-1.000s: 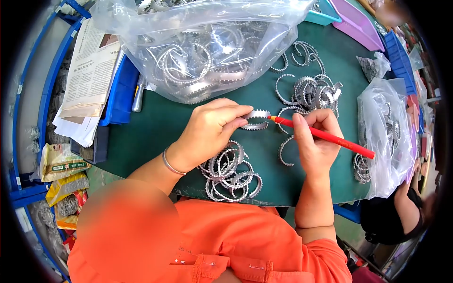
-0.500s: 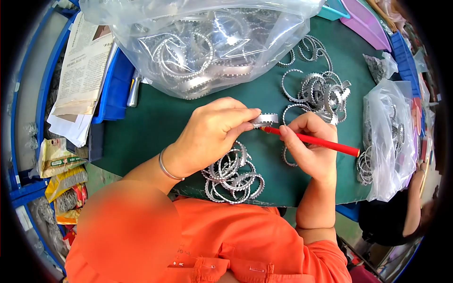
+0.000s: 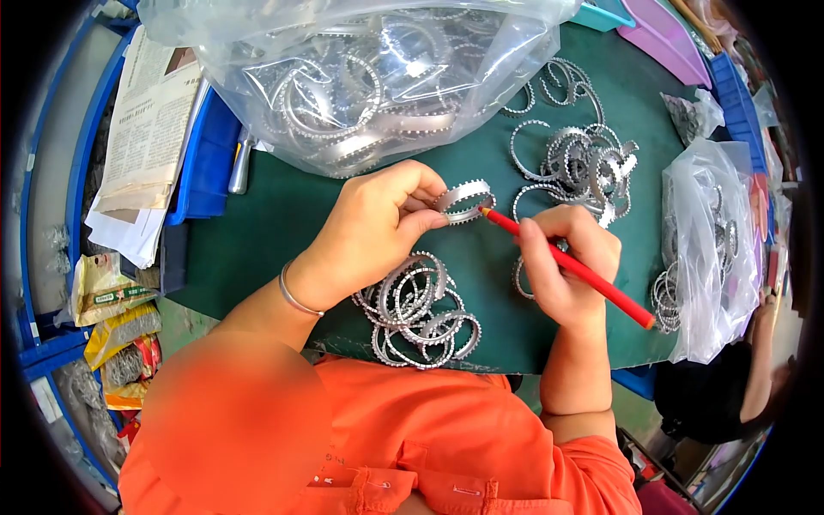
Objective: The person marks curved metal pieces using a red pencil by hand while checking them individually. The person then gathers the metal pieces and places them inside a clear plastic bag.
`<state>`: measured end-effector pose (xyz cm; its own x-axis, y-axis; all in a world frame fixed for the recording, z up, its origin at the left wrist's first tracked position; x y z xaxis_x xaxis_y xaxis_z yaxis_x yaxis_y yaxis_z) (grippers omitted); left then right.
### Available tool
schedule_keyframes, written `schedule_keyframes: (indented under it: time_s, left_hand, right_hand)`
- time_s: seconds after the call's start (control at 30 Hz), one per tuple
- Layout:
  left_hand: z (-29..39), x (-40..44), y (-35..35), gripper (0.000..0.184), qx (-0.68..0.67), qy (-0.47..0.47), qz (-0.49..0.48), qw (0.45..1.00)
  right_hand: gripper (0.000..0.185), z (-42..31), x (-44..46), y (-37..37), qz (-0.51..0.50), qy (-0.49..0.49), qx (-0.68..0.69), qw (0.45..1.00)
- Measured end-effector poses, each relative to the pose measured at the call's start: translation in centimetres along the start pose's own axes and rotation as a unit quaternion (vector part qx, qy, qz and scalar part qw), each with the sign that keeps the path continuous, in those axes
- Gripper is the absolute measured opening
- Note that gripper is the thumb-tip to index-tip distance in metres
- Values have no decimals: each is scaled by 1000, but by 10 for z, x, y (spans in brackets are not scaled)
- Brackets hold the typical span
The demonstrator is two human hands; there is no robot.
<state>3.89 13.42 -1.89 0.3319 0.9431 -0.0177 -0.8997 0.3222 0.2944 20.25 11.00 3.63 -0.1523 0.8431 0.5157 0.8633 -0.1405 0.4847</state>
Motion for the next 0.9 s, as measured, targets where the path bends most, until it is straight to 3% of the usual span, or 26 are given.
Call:
schedule_keyframes:
  time_s: [0.2,0.4,0.67,0.9]
  left_hand:
    - [-16,3,-13,24,-119,48,-39,991]
    - [3,5,-8,24,-276,-83,-13,958]
    - [6,6,-8,20,-335,-99,-23,937]
    - [-2,7,-11,26,-377,-51,-20,925]
  right_hand:
    - [15,-11,-3,18,59,63,111,990]
    - [16,-20,-5,26,89,112,113,983]
    - [19,-27,-6,26,104,143,91,980]
    - [18,-33,-6,20,75,176,128,973]
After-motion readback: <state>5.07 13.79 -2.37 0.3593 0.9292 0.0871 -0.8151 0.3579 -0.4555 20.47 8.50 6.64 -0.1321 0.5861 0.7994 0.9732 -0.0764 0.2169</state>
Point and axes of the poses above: each hand's wrist, its own x-axis towards the middle knuckle, its own y-axis out of the back of the hand, z = x × y, the point moved 9 cm from there along x, towards the middle knuckle, and after that the axes turned 1 degree about -z, right-handed, at the moved point
